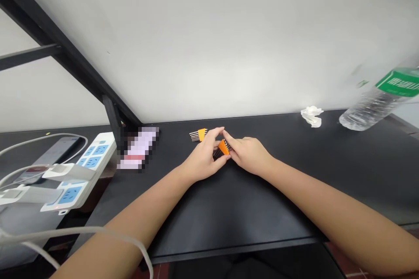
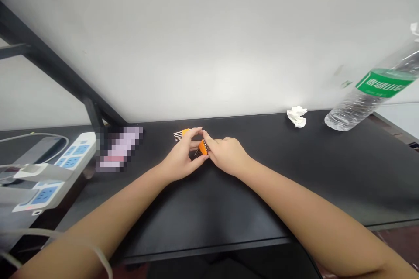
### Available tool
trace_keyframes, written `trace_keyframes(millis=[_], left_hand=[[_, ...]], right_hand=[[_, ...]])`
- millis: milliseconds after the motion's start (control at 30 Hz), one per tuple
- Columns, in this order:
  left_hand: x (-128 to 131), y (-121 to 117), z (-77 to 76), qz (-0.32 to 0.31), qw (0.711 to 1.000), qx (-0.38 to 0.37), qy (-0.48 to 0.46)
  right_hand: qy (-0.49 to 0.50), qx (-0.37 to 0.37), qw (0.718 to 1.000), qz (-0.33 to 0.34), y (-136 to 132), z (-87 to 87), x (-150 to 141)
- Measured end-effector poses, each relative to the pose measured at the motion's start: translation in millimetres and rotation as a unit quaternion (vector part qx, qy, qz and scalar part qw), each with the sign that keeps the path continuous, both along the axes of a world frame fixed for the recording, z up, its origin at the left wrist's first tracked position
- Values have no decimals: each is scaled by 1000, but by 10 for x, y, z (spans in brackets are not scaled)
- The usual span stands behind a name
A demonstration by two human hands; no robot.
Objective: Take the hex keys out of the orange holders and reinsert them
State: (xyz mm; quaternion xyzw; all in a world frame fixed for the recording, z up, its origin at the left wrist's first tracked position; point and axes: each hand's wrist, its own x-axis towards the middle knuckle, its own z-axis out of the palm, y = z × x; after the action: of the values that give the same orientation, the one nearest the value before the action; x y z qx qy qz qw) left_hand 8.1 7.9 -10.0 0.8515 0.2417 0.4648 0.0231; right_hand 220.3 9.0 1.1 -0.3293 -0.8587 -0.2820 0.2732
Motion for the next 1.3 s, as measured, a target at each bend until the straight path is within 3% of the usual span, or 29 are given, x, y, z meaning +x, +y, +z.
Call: trace_keyframes(millis=[233,500,733,900,1300], left_hand=[[24,52,-8,8,998,-11,-64],[-39,90,26,79,991,22,-101],[-26,78,28,6,996,-8,-92],[-25,84,13,-24,998,17,-61],[-34,58,13,-37,999,23,-33]], right_hand=[[-12,-28,999,-17,-43,-20,-38],[48,-107,989,85,-82,-3,26],[156,-45,976,148,12,67,117],[165,-87,963,197,-23,103,133],[165,-96,965,181,24,90,133]])
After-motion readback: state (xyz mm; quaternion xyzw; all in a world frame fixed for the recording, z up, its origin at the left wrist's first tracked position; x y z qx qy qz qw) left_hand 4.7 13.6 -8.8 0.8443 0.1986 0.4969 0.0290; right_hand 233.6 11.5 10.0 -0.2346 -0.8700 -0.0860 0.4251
